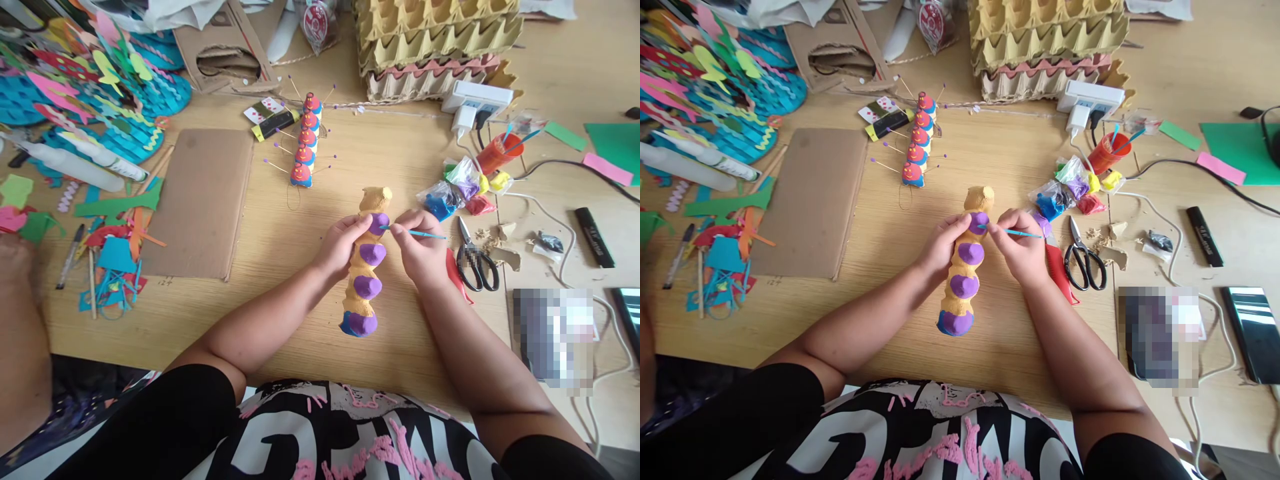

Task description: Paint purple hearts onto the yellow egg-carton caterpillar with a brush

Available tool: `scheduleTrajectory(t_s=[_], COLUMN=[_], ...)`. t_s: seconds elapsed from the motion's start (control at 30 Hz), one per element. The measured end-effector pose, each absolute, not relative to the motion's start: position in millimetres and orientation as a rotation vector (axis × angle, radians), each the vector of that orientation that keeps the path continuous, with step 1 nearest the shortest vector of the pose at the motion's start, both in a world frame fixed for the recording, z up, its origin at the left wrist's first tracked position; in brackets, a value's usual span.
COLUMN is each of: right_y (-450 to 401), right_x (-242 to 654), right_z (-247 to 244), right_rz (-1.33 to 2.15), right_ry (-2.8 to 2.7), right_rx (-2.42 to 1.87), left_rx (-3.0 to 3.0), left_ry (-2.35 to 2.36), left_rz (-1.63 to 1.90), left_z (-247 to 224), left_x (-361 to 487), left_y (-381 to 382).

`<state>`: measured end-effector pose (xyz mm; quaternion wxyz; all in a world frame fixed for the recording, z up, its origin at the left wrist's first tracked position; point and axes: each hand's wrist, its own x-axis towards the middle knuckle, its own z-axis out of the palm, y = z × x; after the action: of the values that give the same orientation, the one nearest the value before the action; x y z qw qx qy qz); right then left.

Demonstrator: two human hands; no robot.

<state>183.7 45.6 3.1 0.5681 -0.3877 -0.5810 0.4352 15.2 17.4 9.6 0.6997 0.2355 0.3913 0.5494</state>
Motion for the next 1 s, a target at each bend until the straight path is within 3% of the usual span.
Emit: scheduleTrajectory(t_s=[0.63,1.0], right_y=[41,38], right_x=[179,179], right_z=[12,10], right_rz=[1.06,0.846], right_ry=[-1.447,-1.579], right_rx=[-0.915,-0.932], left_rx=[0.462,0.461], left_ry=[0.884,0.889], left_rz=[1.141,1.137], left_z=[15,9], left_x=[18,17], left_y=[22,21])
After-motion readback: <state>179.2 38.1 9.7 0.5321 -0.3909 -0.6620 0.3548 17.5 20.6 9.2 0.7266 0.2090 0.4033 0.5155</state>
